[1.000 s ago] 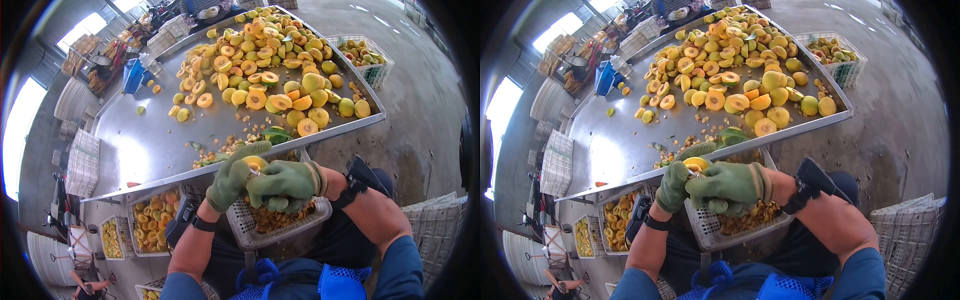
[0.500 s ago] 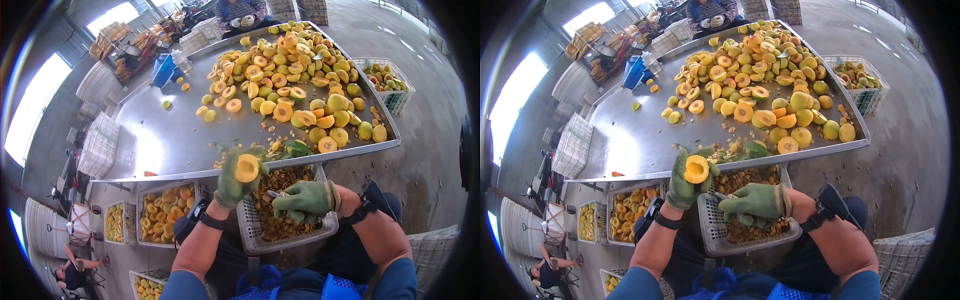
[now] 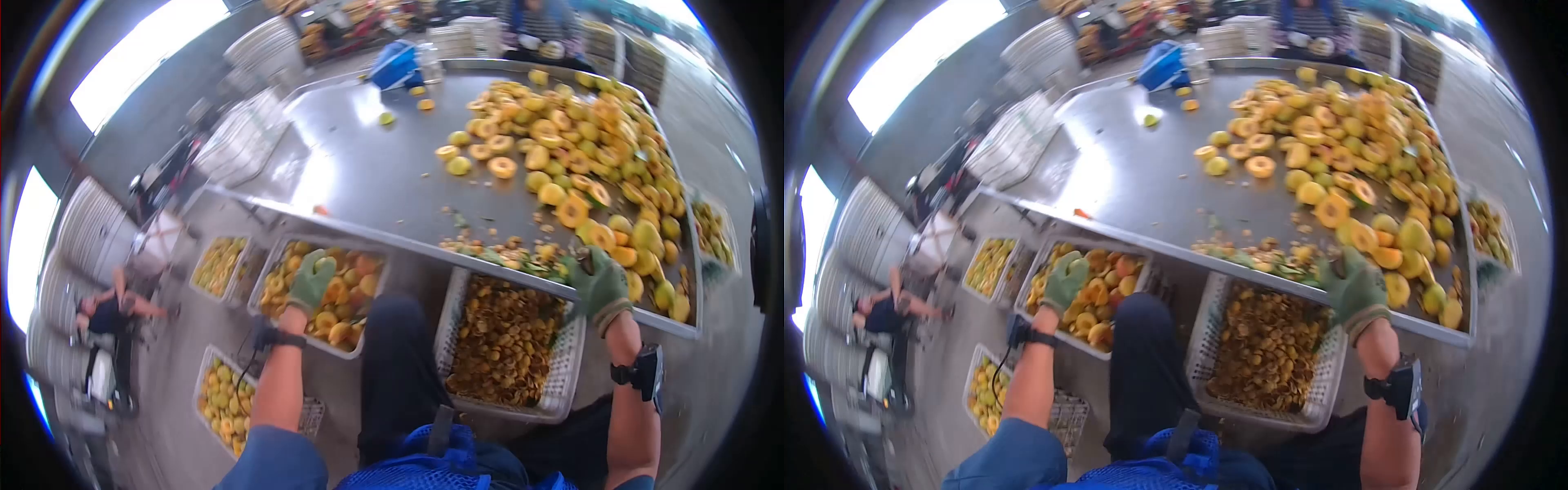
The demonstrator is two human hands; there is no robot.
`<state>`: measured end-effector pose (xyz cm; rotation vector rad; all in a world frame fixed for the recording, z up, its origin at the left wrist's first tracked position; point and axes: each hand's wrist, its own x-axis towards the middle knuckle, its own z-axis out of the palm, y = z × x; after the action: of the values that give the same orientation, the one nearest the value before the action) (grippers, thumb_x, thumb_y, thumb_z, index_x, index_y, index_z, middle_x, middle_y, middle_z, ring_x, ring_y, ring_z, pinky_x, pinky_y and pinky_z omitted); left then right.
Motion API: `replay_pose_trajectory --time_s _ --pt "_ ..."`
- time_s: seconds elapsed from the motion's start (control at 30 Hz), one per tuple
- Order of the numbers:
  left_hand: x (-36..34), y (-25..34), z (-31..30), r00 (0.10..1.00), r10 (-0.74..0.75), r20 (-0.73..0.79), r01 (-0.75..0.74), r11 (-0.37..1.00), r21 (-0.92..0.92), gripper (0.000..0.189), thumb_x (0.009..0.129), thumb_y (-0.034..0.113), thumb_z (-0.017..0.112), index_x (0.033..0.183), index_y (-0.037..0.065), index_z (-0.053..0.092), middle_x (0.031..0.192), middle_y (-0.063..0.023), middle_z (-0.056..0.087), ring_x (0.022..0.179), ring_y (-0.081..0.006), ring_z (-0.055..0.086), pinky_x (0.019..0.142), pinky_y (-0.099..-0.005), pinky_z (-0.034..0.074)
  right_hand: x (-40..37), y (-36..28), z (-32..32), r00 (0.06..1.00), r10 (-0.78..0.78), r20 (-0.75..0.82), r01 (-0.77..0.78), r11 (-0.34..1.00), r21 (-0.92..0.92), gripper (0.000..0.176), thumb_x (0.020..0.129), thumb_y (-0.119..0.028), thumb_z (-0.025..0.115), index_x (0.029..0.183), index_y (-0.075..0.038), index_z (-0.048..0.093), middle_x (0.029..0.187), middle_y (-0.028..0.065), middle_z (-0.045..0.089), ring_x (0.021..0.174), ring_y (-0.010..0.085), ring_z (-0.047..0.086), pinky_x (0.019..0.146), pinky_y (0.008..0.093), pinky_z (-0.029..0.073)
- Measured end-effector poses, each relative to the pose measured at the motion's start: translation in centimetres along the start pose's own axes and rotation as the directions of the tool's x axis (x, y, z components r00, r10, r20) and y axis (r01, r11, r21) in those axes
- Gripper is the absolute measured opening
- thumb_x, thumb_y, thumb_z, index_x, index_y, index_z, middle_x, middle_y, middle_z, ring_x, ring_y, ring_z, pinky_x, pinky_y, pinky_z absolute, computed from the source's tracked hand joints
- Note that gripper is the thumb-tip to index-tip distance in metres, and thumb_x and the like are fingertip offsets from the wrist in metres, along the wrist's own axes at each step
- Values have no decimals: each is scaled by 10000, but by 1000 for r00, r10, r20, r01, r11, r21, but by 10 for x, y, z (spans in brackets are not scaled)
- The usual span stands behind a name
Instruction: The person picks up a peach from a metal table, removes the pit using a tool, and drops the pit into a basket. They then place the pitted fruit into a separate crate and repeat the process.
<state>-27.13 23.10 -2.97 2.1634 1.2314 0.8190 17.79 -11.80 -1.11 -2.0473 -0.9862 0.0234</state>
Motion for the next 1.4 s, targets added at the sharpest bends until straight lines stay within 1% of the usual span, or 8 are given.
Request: replay_pose_trajectory --time_s 0.13,0.23,0.5,0.7,0.77,1.0,1.2,1.4 --pt "-8 -96 -9 984 -102 -146 157 885 438 488 998 397 604 1304 18 626 1237 -227 681 1130 -381 654 941 -436 516 43 1 23 974 99 204 -14 925 -380 339 875 -371 711 1021 -64 709 952 169 735 921 365 696 805 455 540" --pt "-14 -93 -21 953 -35 -303 125 950 286 473 1016 424 549 1260 30 643 1207 -232 686 1135 -415 637 936 -450 509 70 -8 52 914 238 330 1 810 -586 455 869 -478 678 1081 -78 725 1067 198 734 1018 375 695 864 460 546" --pt "-59 -102 39 994 -50 -93 91 850 518 513 942 405 635 1296 35 612 1304 -241 616 1202 -423 578 1022 -485 462 82 0 69 898 248 363 82 717 -692 474 840 -450 691 1104 -56 715 1098 230 717 1031 403 687 896 469 543" --pt "-78 -80 57 999 23 25 -34 766 642 742 875 490 686 1471 99 481 1527 -257 426 1388 -462 417 1141 -568 329 69 9 33 999 44 -14 -46 933 -357 194 874 -189 684 986 -37 639 812 135 657 755 259 623 739 386 505" --pt "-74 -103 59 997 -23 74 -26 799 600 822 826 519 725 1497 129 454 1572 -246 369 1417 -489 370 1160 -588 283 37 1 22 989 -76 -129 87 993 85 138 959 -123 663 993 9 645 762 85 632 672 152 557 635 329 471" --pt "-44 -86 27 946 -240 218 46 764 643 682 815 409 722 1425 180 520 1429 -194 515 1278 -415 514 1066 -558 372 -104 -25 53 951 -306 47 309 950 -54 125 910 -61 690 1026 -13 690 789 27 640 663 78 552 595 255 462" --pt "-1 -157 22 984 -153 88 46 706 707 547 843 214 640 1381 167 556 1327 -141 583 1175 -343 595 969 -519 437 -146 21 92 907 238 348 -233 971 -57 348 899 -69 710 1232 19 659 924 119 701 775 160 636 675 314 523" --pt "79 -270 -2 997 72 37 -74 642 763 547 871 252 630 1401 145 548 1328 -143 585 1216 -369 568 976 -536 441 -160 31 85 894 339 293 -300 939 -170 296 910 -140 670 1163 13 667 802 91 651 719 175 617 677 332 505"
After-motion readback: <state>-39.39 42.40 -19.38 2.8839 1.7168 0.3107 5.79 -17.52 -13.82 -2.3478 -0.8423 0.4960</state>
